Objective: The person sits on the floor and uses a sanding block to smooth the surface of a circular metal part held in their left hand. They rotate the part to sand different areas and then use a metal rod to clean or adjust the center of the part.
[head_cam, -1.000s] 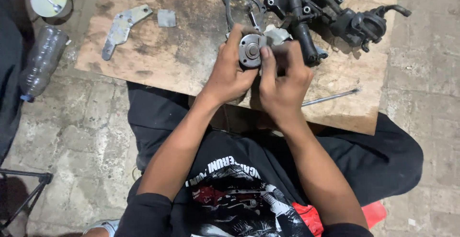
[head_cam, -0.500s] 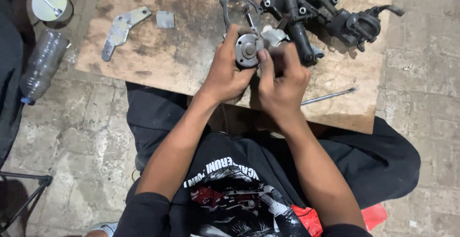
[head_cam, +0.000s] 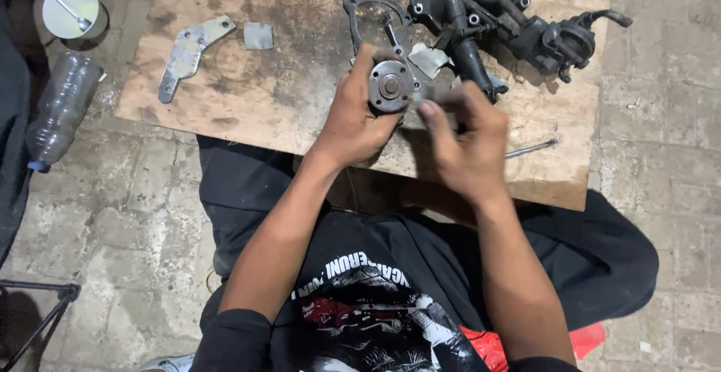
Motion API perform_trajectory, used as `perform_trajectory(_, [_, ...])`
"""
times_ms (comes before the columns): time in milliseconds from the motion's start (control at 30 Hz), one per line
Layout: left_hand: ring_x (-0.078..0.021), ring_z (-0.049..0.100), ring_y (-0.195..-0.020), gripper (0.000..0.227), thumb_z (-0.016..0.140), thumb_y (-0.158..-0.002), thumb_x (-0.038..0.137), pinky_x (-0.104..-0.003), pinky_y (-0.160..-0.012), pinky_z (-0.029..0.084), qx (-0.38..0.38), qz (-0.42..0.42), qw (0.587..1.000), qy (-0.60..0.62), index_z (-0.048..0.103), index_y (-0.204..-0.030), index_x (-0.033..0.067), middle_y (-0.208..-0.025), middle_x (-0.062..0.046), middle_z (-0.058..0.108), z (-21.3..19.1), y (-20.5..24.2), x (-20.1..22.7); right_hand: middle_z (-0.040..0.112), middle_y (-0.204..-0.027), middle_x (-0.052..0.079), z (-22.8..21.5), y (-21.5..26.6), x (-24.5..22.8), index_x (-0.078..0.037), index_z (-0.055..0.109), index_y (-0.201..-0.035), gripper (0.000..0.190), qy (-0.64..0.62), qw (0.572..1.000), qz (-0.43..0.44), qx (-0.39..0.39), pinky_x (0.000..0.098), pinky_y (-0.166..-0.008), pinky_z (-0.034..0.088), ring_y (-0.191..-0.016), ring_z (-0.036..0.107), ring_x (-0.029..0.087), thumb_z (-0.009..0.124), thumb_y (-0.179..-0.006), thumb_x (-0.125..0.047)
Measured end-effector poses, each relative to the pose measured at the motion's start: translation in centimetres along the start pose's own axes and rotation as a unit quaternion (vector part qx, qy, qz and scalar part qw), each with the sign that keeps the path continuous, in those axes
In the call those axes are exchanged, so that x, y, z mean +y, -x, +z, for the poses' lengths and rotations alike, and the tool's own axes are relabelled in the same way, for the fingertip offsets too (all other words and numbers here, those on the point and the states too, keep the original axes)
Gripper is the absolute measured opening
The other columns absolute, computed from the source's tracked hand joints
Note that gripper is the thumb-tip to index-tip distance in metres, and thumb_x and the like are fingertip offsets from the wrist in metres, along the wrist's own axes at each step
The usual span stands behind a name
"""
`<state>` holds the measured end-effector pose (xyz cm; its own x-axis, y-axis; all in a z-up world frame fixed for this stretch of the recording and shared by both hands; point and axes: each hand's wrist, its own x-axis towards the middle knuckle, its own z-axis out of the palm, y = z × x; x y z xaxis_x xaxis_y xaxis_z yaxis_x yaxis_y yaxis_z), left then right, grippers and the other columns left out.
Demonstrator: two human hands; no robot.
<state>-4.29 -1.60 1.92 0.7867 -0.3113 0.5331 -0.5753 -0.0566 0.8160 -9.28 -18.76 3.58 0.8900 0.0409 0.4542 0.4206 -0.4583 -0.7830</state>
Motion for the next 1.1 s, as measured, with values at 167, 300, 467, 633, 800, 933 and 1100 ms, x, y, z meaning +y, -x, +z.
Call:
perform_trajectory(167, [-0.0181,0.065,-0.078,0.048,0.067,-0.085,-0.01,-0.031,-0.069,0.05,-0.001,-0.004,1.0,0.01,0.043,-0.122,0.007,-0.092,-0.006,0.066,0.0,0.1,-0.1,0.05,-0.072,-0.001,-0.3,0.8,1.3,0.0,0.058,-0.101,0.011,-0.064,0.995,0.057,0.049,0.0214,-0.054,0.032,-0.059,0.039,0.006,0.067,-0.105,0.0])
perform_trajectory(300, [-0.0213,0.07,-0.087,0.051,0.07,-0.083,-0.011,-0.033,-0.076,0.057,-0.003,-0.007,1.0,-0.005,0.042,-0.122,0.0068,-0.101,-0.009,0.068,0.1,0.0,-0.4,0.051,-0.07,-0.001,0.6,-0.3,0.5,0.001,0.056,-0.102,0.011,-0.098,0.993,0.005,0.059,0.021,-0.047,0.029,-0.054,0.039,0.006,0.066,-0.105,0.005])
perform_trajectory(467, [-0.0202,0.067,-0.085,0.046,0.064,-0.086,-0.009,-0.032,-0.071,0.054,-0.007,-0.009,1.0,0.018,0.04,-0.121,0.0084,-0.101,-0.01,0.065,0.1,0.0,0.1,0.064,-0.075,0.008,2.3,-2.2,-1.1,0.003,0.061,-0.096,0.008,-0.003,0.997,-0.038,0.067,0.025,-0.051,0.036,-0.058,0.048,0.012,0.069,-0.099,0.003])
perform_trajectory(633, [-0.0203,0.057,-0.084,0.049,0.053,-0.078,-0.009,-0.033,-0.075,0.048,0.014,-0.015,1.0,-0.012,0.044,-0.124,0.0062,-0.101,-0.01,0.06,0.2,0.1,0.5,0.055,-0.068,0.003,2.2,-5.0,-1.9,0.003,0.065,-0.095,0.008,-0.031,0.997,-0.046,0.046,0.0258,-0.053,0.034,-0.059,0.042,0.01,0.07,-0.1,-0.001])
perform_trajectory(800, [-0.0162,0.064,-0.086,0.04,0.066,-0.089,-0.003,-0.03,-0.076,0.052,0.005,-0.027,1.0,0.01,0.046,-0.121,0.0081,-0.102,-0.006,0.065,0.0,0.1,0.8,0.061,-0.078,0.006,1.0,-1.8,-2.0,0.003,0.058,-0.094,0.012,-0.035,0.999,0.006,0.028,0.0262,-0.064,0.043,-0.067,0.051,0.012,0.069,-0.099,0.005])
perform_trajectory(933, [-0.0167,0.063,-0.082,0.044,0.066,-0.086,-0.006,-0.031,-0.073,0.052,0.008,-0.009,1.0,0.019,0.043,-0.121,0.0072,-0.098,-0.006,0.065,-0.2,0.3,0.8,0.054,-0.075,0.003,1.9,-1.2,-1.7,0.003,0.06,-0.097,0.01,-0.044,0.998,0.019,0.039,0.0241,-0.06,0.038,-0.065,0.043,0.01,0.069,-0.1,0.004])
perform_trajectory(1100, [-0.0192,0.06,-0.078,0.05,0.056,-0.077,-0.009,-0.033,-0.069,0.049,0.018,-0.021,1.0,0.0,0.044,-0.124,0.0044,-0.095,-0.01,0.064,-0.1,0.4,0.1,0.059,-0.076,0.006,3.1,-4.7,-1.6,0.003,0.062,-0.097,0.008,-0.057,0.996,-0.039,0.053,0.0247,-0.058,0.038,-0.064,0.044,0.011,0.069,-0.1,0.001])
